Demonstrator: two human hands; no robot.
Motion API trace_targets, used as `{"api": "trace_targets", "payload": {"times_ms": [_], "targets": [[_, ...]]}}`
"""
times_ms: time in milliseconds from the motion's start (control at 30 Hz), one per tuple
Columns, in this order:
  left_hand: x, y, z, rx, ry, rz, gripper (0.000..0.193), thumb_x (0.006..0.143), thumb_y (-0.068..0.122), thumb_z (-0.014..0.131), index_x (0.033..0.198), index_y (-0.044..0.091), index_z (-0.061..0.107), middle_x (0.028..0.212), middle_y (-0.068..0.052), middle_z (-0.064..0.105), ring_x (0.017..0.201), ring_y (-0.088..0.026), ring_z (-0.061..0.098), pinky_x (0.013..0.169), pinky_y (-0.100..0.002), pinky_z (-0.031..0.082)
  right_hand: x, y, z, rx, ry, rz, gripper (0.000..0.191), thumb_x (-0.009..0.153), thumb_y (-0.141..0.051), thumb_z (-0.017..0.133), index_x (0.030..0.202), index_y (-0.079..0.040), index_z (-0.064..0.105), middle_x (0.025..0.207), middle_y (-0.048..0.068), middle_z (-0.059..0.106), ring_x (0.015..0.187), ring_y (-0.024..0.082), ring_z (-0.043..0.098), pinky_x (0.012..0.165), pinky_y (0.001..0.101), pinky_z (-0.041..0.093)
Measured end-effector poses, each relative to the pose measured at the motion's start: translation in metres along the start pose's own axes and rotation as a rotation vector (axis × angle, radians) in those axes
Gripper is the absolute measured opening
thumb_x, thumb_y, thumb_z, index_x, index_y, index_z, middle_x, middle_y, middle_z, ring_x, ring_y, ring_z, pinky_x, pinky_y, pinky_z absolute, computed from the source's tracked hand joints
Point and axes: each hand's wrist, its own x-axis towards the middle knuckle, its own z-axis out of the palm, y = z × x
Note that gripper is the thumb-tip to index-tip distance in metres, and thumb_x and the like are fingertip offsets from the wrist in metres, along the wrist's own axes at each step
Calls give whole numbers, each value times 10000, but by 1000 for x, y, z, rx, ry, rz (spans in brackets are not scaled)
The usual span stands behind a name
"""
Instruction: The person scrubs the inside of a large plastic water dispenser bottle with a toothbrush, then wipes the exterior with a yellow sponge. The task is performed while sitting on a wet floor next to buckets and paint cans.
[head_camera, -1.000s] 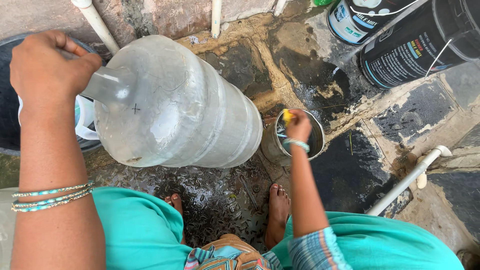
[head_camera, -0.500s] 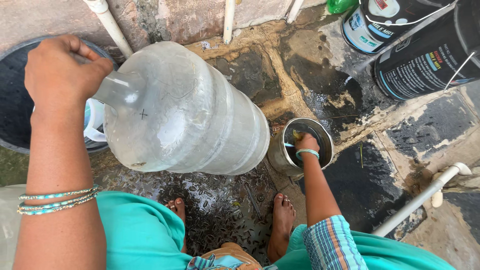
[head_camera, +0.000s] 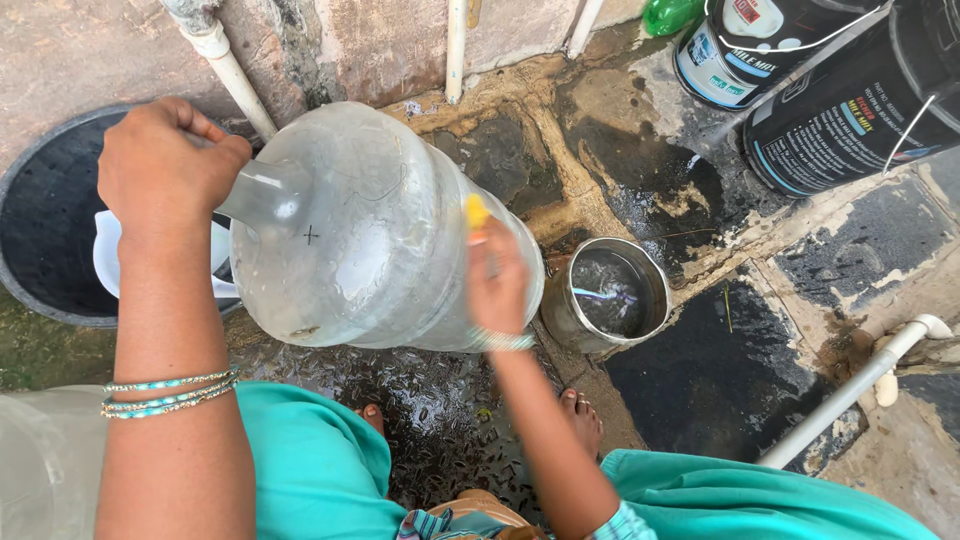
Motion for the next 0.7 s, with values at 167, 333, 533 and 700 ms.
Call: {"api": "trace_targets", "payload": {"times_ms": [167,333,533,700], "targets": [[-1,-4,4,-9,2,-7,141,754,259,873,838,188,785,812,-73,747,757,-277,721,713,-437,554,-65,-55,15,-240,-227,-394,668,1026,-326,465,1611,-47,301,1665,263,304,1571,417,251,1269,579,82],[1,-9,10,7,18,-6,149,733,257,883,829,192,789,792,-71,746,741,-271,716,695,-432,553,-37,83,-12,-454,7,135,673,1055,-468,270,1597,-71,308,1662,175,360,1541,327,327,1246,603,68],[2,-14,10,13,40,-19,110,733,239,855,807,197,785,782,-54,748,741,-263,720,693,-425,557,-32,124,-27,38,23,526,737,1077,-546,111,1604,-61,283,1649,158,337,1538,325,335,1286,483,151],[4,-18,7,25,44,-42,105,725,230,833,801,187,776,790,-49,745,739,-269,717,694,-432,559,-81,1,23,-62,-131,-299,743,1131,-564,84,1663,-60,210,1756,179,188,1660,370,107,1363,539,36]]}}
